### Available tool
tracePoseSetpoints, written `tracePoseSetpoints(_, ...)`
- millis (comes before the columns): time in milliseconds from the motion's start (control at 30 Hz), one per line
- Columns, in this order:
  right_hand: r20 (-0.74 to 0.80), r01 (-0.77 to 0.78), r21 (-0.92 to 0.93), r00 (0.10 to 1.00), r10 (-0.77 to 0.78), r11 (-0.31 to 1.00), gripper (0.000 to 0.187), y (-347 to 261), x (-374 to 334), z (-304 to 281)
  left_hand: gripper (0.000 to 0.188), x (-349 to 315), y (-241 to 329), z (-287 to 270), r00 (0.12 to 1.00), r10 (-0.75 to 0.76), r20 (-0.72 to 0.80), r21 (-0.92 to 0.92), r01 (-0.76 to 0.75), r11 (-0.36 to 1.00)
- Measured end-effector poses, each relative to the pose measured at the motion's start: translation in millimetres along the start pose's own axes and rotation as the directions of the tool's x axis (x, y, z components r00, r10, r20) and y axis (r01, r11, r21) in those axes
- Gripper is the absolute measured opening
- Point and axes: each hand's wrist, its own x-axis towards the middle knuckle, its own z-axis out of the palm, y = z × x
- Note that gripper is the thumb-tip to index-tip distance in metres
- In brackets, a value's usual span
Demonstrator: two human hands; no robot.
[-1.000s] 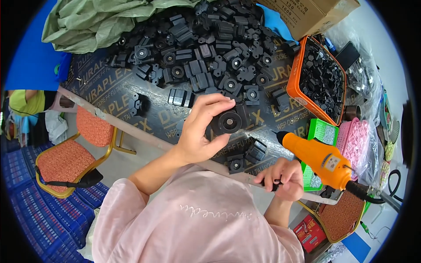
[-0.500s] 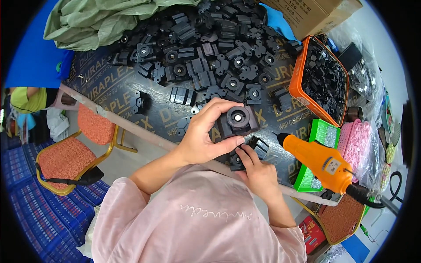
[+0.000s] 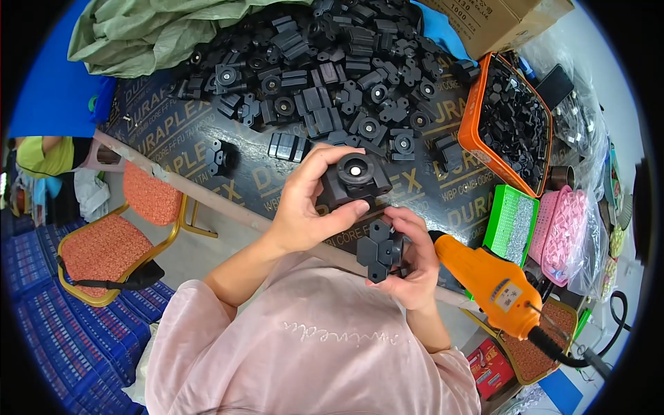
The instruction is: The person spreads screws across a tray by hand, places black plastic components into a cardboard box, and assembles black plastic parts together by hand.
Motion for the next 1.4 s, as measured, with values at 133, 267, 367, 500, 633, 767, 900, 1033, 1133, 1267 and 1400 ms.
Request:
tracePoseSetpoints(133,0.003,0.060,0.065,0.998,-0.061,0.996,0.068,0.2,4.4,4.0,0.051,-2.7,-0.1,-3.7,1.000,0.026,0.000,0.035,-0.025,0.999)
tracePoseSetpoints(267,0.026,0.078,0.043,0.997,-0.079,0.996,0.066,-0.3,5.0,3.1,0.051,-4.2,0.6,-4.2,1.000,0.029,0.011,0.031,-0.029,0.999)
tracePoseSetpoints(367,0.027,0.054,0.051,0.998,-0.055,0.997,0.067,-1.1,3.8,3.7,0.051,-6.2,-1.2,-5.5,0.999,0.036,0.010,0.040,-0.036,0.999)
tracePoseSetpoints(500,-0.005,0.028,-0.011,1.000,-0.028,1.000,0.068,2.0,2.7,6.5,0.050,-8.1,-3.7,-6.8,1.000,0.003,-0.004,0.021,-0.003,1.000)
tracePoseSetpoints(633,-0.108,-0.208,-0.295,0.977,0.184,0.933,0.067,-2.5,1.5,10.3,0.046,-11.4,-9.1,-5.5,0.996,-0.083,-0.035,-0.092,0.079,0.993)
tracePoseSetpoints(767,-0.045,-0.081,-0.794,0.996,0.074,0.603,0.063,12.6,-4.0,15.4,0.045,-31.6,-26.6,13.4,0.941,-0.324,-0.100,-0.192,0.301,0.934)
tracePoseSetpoints(900,0.007,-0.012,-0.875,0.999,0.037,0.484,0.065,22.6,-17.3,27.2,0.045,-42.5,-37.1,33.5,0.906,-0.399,-0.138,-0.282,0.350,0.893)
tracePoseSetpoints(1033,-0.042,0.029,-0.921,0.984,-0.172,0.389,0.062,13.5,-29.7,4.6,0.044,-31.6,-31.5,27.8,0.872,-0.453,-0.185,-0.536,0.296,0.790)
tracePoseSetpoints(1133,-0.339,-0.364,-0.914,0.928,0.157,0.179,0.068,8.1,-37.8,-15.0,0.041,-20.1,-15.3,21.1,0.842,-0.516,-0.160,-0.592,0.337,0.732)
tracePoseSetpoints(1267,-0.231,-0.264,-0.912,0.963,0.139,0.314,0.070,18.6,-39.8,-25.1,0.034,-16.7,-12.5,10.7,0.817,-0.540,0.201,-0.757,0.480,0.444)
tracePoseSetpoints(1400,0.046,-0.200,-0.056,0.978,0.203,0.978,0.079,17.8,-31.4,-15.3,0.033,-17.2,-12.8,11.0,0.808,-0.508,0.297,-0.819,0.489,0.299)
